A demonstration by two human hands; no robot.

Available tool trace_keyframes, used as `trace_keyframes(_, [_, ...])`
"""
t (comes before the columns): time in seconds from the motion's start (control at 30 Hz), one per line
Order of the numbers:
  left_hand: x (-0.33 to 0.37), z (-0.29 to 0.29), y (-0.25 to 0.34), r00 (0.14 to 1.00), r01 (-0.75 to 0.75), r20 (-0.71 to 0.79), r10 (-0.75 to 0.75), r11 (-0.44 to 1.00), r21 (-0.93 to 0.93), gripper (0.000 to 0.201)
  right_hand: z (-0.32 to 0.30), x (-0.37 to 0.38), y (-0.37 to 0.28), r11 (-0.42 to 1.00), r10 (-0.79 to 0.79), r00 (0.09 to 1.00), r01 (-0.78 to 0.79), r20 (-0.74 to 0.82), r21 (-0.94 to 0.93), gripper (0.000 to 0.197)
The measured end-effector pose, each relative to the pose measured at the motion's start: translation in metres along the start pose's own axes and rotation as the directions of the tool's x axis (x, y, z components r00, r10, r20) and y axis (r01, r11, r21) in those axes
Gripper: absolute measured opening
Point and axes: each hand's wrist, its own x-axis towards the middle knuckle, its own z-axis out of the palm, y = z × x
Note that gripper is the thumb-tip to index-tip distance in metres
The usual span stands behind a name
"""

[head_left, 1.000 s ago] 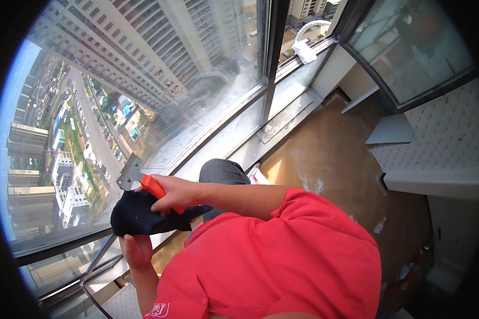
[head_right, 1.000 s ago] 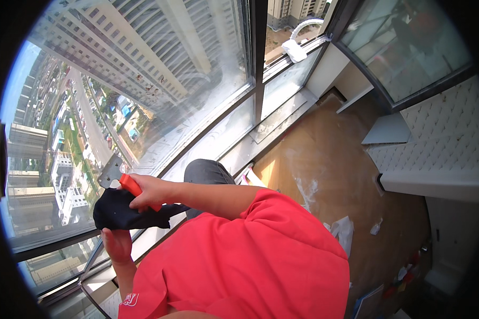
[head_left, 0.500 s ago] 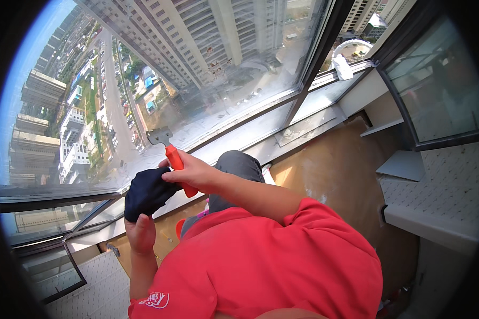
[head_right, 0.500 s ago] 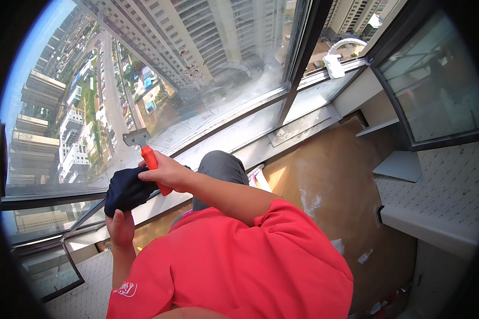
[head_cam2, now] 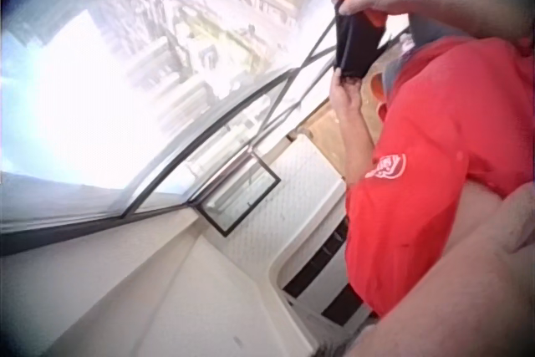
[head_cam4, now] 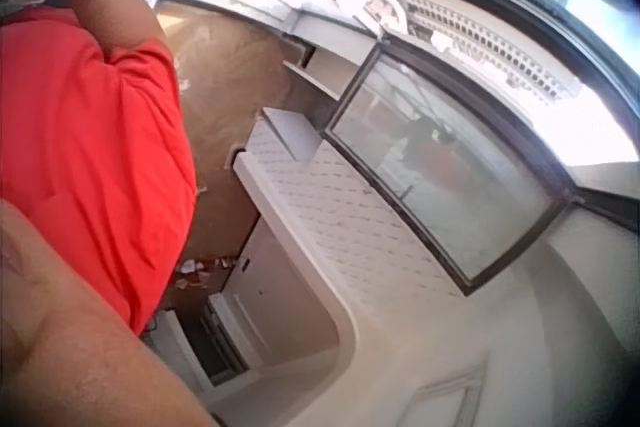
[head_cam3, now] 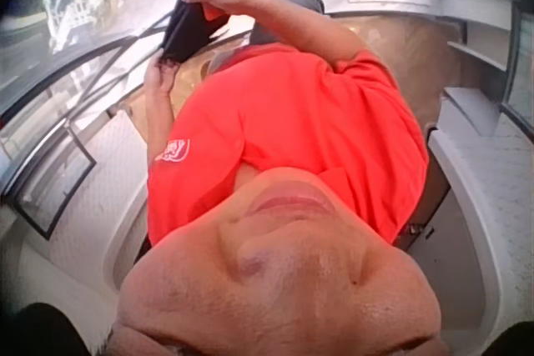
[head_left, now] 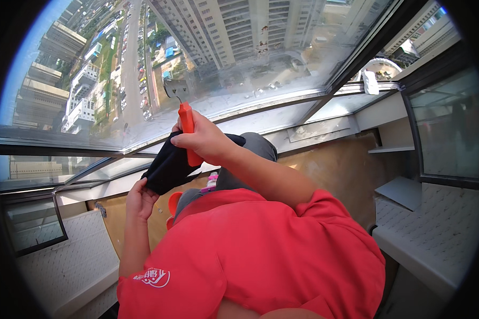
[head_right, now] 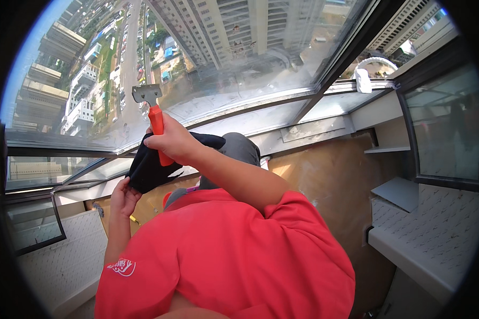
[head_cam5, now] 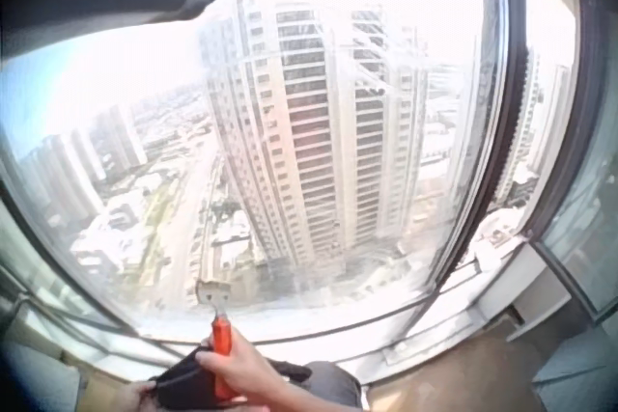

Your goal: The person cleans a window in a high-rise building using a cloth and a handheld scraper. They first wipe the window frame and glass with a white cloth, then use a red-handled scraper to clean the glass surface.

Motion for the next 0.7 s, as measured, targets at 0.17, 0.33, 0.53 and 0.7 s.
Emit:
trace_keyframes(0.17, [-0.012,0.019,0.006,0.979,-0.202,0.001,0.202,0.976,0.083,0.044,0.033,0.007,-0.009,0.989,0.075,0.992,-0.061,0.099,-0.134,0.028])
trace_keyframes(0.33, [-0.001,-0.018,0.005,0.9,-0.389,0.389,0.196,0.763,0.517,0.055,0.051,0.035,-0.007,0.944,-0.008,0.997,0.031,0.073,-0.328,0.023])
trace_keyframes(0.53, [0.001,-0.03,0.041,0.71,-0.562,0.701,-0.07,0.543,0.624,0.05,0.078,0.082,-0.028,0.636,-0.142,0.98,0.196,0.136,-0.747,0.028])
trace_keyframes(0.7, [0.012,-0.051,0.074,0.726,-0.57,0.688,-0.031,0.534,0.625,0.044,0.14,0.103,-0.055,0.369,-0.117,0.984,0.167,0.132,-0.914,0.039])
